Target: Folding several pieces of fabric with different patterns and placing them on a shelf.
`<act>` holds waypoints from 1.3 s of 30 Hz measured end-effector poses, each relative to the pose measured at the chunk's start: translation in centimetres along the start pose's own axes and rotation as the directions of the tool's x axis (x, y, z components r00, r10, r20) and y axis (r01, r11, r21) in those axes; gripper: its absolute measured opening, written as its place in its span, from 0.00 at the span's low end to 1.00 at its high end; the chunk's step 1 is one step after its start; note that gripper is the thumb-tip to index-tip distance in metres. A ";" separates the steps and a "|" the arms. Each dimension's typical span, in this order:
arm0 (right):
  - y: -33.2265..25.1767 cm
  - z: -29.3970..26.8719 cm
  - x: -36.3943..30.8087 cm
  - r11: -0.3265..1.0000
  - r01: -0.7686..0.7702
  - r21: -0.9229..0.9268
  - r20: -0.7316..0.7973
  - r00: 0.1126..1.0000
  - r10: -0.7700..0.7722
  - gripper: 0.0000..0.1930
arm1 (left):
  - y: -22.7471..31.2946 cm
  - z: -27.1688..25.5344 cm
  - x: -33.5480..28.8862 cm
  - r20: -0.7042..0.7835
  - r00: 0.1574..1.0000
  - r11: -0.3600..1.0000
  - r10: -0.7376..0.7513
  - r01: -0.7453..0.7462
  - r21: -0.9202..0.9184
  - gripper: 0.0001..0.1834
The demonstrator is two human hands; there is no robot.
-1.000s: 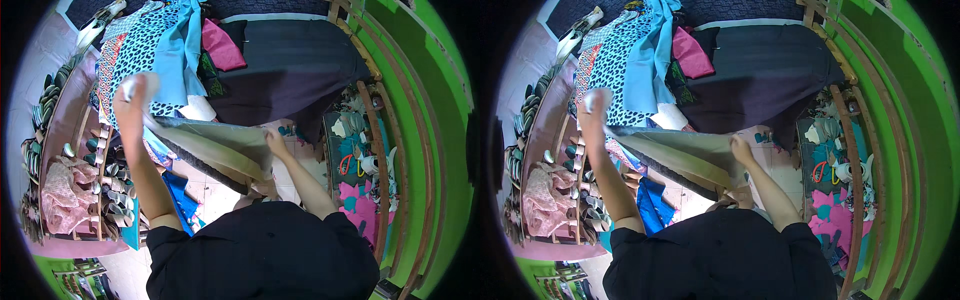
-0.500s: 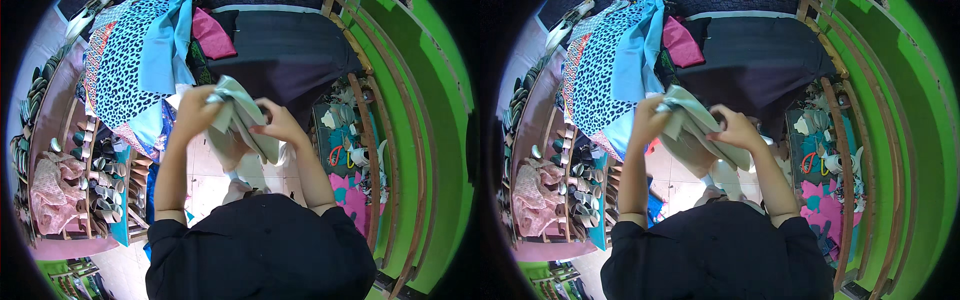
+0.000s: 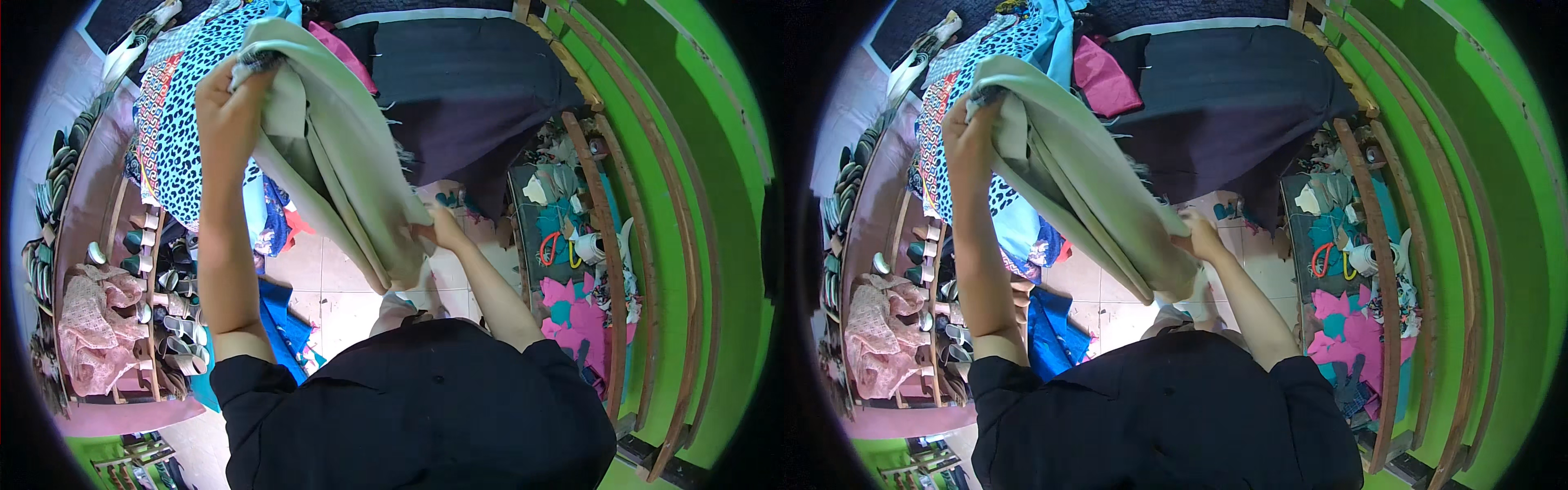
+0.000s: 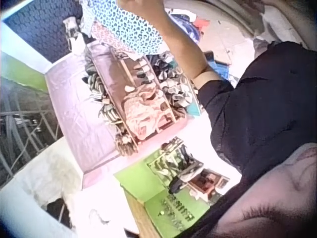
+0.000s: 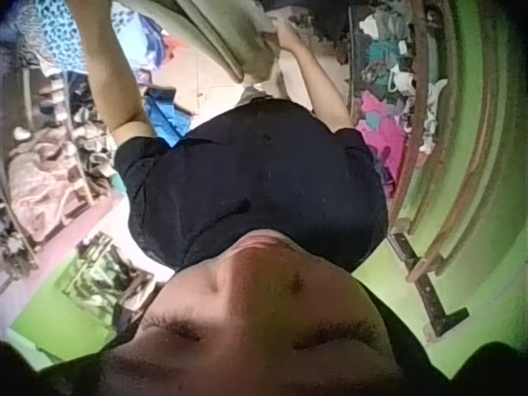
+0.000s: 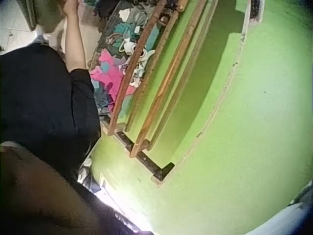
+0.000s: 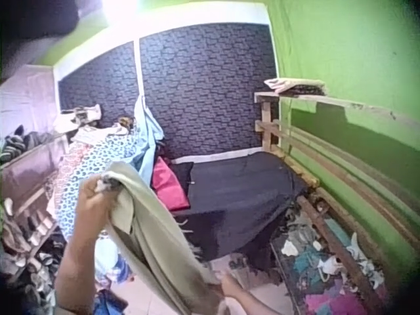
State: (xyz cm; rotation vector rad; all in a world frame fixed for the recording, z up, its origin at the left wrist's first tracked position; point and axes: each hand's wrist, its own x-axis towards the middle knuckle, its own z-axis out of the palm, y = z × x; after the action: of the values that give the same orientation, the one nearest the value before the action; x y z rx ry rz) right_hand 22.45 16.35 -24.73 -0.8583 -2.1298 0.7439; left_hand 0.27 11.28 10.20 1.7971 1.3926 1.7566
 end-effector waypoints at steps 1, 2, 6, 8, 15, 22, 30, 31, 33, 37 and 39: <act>-0.9 0.6 0.4 1.000 0.016 0.016 0.014 1.000 -0.017 0.15 | 0.5 -0.6 0.3 -0.045 0.999 1.000 0.025 -0.024 0.017 0.07; -2.3 0.7 0.7 0.967 -0.218 0.132 0.200 0.961 0.190 0.15 | 0.5 -1.2 0.6 -0.074 0.997 1.000 0.016 -0.016 0.000 0.07; -0.8 3.6 -0.7 0.811 -0.429 0.398 0.304 0.896 0.325 0.14 | 0.7 -4.9 2.6 -0.237 0.972 0.990 0.006 -0.039 -0.135 0.07; -0.4 4.7 -1.1 0.704 -0.330 0.628 0.230 0.944 0.237 0.14 | 0.9 -7.3 3.3 -0.348 0.937 0.991 0.015 -0.060 -0.117 0.09; 0.5 2.4 -0.8 0.731 -0.528 0.432 0.298 0.849 0.437 0.15 | -0.1 -9.9 2.0 -0.390 0.918 0.881 0.069 0.128 0.456 0.17; -11.4 -8.7 2.4 0.919 -0.213 0.333 0.167 0.972 0.165 0.09 | -5.3 -0.7 -9.1 0.388 0.819 0.905 -0.423 0.400 0.142 0.44; -15.5 -12.6 2.5 0.998 -0.024 0.051 0.257 0.966 0.010 0.11 | -8.1 7.5 -13.2 0.699 0.622 0.934 -0.353 0.187 0.305 0.11; -15.4 -13.3 2.1 0.990 -0.094 0.106 0.146 0.986 0.078 0.12 | -7.9 7.4 -13.0 0.633 0.676 0.926 -0.377 0.272 0.261 0.08; -13.7 -14.4 0.9 0.973 -0.212 -0.086 0.176 0.958 0.224 0.15 | -7.7 7.1 -12.9 0.566 0.719 0.914 -0.403 0.351 0.205 0.06; -11.2 -15.0 -2.4 0.943 -0.323 -0.079 0.043 0.944 0.327 0.11 | -7.0 6.2 -12.5 0.358 0.871 0.938 -0.335 0.345 0.039 0.05; -10.1 -15.2 -3.8 0.945 -0.325 -0.038 -0.030 0.946 0.324 0.11 | -6.8 5.5 -12.2 0.287 0.878 0.920 -0.383 0.391 0.032 0.04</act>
State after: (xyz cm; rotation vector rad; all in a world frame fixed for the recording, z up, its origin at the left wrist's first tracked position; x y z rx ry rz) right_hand 32.78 10.87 -10.24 -1.2551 -2.0120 0.8500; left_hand 4.60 7.73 -3.74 1.5460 1.4693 1.2471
